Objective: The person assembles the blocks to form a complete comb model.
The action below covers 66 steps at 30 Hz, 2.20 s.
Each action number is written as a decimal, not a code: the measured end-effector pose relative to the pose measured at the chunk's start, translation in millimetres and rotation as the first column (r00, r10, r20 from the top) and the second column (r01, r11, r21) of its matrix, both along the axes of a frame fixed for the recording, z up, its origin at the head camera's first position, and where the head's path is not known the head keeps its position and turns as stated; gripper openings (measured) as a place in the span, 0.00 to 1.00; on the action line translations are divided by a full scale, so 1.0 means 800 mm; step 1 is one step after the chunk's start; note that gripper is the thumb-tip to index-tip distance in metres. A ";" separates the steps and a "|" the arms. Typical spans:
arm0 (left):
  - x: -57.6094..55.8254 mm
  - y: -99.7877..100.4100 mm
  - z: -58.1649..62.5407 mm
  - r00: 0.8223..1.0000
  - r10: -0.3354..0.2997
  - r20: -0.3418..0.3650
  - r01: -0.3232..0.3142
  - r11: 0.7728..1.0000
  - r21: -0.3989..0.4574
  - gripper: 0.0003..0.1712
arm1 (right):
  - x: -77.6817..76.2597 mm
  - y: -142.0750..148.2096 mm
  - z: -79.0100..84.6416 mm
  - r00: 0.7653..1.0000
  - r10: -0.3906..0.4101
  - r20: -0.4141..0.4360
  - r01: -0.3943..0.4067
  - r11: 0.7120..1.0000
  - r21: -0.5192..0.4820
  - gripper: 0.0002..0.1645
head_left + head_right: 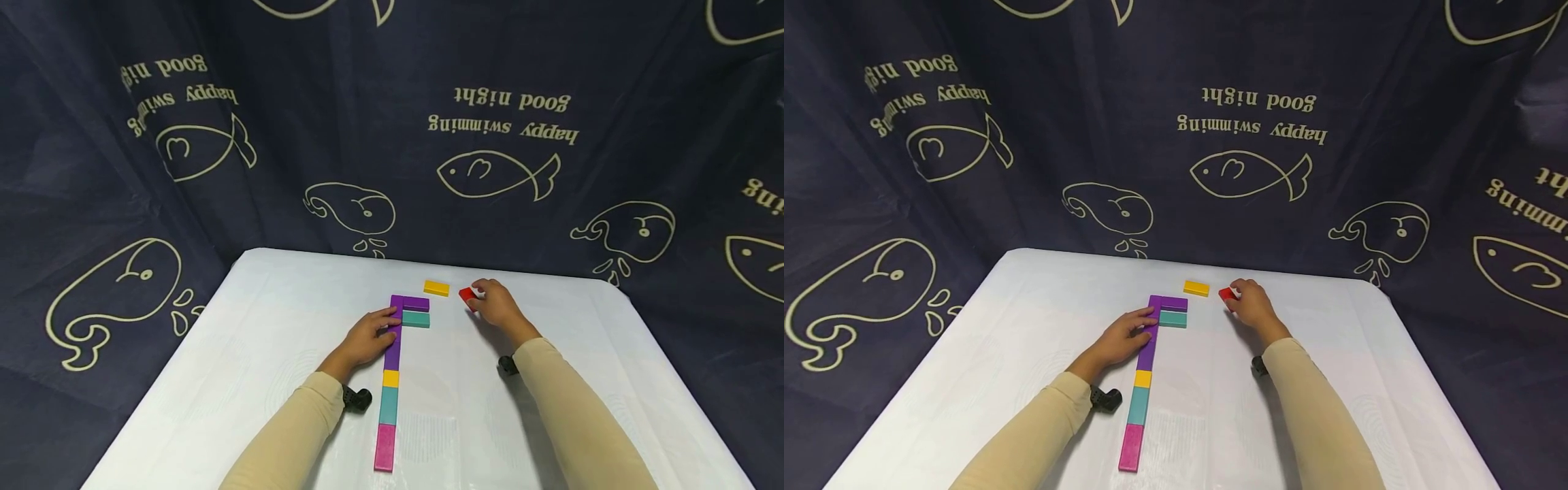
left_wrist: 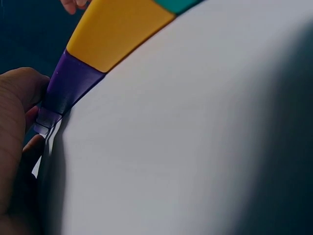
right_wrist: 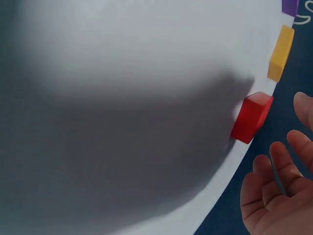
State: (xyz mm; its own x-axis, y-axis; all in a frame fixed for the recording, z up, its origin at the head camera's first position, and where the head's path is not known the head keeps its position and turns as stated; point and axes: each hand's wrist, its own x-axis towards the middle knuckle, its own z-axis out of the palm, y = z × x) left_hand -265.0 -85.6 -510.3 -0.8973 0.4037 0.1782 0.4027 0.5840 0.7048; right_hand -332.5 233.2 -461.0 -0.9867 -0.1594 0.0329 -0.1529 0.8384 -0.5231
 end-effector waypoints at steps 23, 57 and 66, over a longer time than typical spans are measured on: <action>-0.001 0.002 -0.002 1.000 -0.010 -0.025 0.010 1.000 0.025 0.20 | -0.009 -0.002 -0.019 0.995 -0.080 0.065 0.077 0.996 0.040 0.26; -0.001 0.001 -0.004 1.000 0.000 -0.015 0.001 1.000 0.005 0.20 | 0.057 -0.065 -0.008 0.976 0.197 -0.091 -0.200 0.979 -0.026 0.19; -0.002 0.001 -0.003 1.000 -0.013 -0.012 0.013 1.000 0.017 0.21 | 0.070 -0.088 -0.007 0.946 0.308 -0.105 -0.305 0.951 0.042 0.18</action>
State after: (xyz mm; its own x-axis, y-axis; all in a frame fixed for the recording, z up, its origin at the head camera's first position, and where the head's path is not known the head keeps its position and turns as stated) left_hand -266.4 -85.1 -512.4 -0.8898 0.4125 0.1955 0.4185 0.5664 0.7100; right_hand -276.5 162.5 -466.9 -0.8806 -0.4557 0.1300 -0.4596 0.7543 -0.4688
